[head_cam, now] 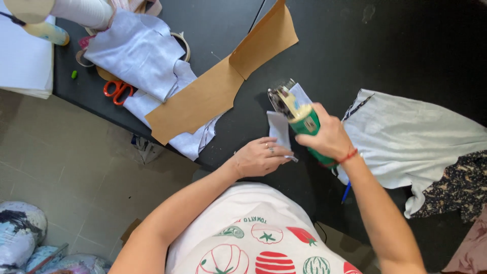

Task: The person lays out a white fabric on a table, places a cardboard pattern on it, and traces the outline with a blue pen. They then use a green electric rotary cutter to cut the fabric along the traced lines. Finally, they use red scissors to trim the cut fabric piece.

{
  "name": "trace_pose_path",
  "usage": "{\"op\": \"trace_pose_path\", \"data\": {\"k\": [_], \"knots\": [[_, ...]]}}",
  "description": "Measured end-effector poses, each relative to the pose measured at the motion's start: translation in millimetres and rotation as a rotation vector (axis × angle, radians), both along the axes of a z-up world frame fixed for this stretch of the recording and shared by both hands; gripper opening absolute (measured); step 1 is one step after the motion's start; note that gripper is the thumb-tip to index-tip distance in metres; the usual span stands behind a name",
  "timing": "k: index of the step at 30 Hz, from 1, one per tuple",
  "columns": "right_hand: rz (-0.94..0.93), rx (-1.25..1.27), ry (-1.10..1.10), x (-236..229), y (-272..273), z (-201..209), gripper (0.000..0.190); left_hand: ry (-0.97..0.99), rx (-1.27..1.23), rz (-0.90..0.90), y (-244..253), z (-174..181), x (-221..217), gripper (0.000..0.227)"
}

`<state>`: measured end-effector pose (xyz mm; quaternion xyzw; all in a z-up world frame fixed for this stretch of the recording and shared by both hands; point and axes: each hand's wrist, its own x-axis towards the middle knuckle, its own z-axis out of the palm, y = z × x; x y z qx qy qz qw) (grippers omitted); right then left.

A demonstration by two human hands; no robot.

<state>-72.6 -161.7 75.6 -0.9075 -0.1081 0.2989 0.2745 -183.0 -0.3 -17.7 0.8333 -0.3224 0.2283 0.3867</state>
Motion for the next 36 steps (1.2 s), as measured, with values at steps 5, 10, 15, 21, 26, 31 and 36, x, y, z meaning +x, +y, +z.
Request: {"op": "trace_pose_path", "data": {"k": [5, 10, 15, 21, 26, 31, 36], "knots": [[-0.395, 0.163, -0.086, -82.6, -48.0, 16.7, 0.066, 0.154, 0.014, 0.066, 14.8, 21.4, -13.6, 0.009], [-0.723, -0.057, -0.286, -156.8, -83.8, 22.4, 0.072, 0.299, 0.323, -0.065, 4.9, -8.8, -11.6, 0.061], [-0.867, -0.413, -0.532, -217.8, -108.6, 12.8, 0.062, 0.374, 0.527, 0.017, -1.8, -6.4, -9.4, 0.021], [-0.995, -0.596, -0.598, -245.1, -137.3, -29.0, 0.073, 0.402, 0.362, 0.085, 0.8, 1.8, -16.2, 0.012], [-0.922, -0.713, -0.615, -238.7, -144.0, -38.5, 0.078, 0.557, -0.116, 0.169, 16.5, 35.4, -24.0, 0.025], [-0.807, -0.761, -0.657, -221.2, -139.3, -40.1, 0.076, 0.56, -0.326, 0.225, 44.1, 78.9, -38.5, 0.014], [-0.53, -0.56, -1.115, -177.3, -91.3, -4.6, 0.044, 0.507, -0.455, 0.385, 92.6, 94.5, -80.7, 0.013]]}}
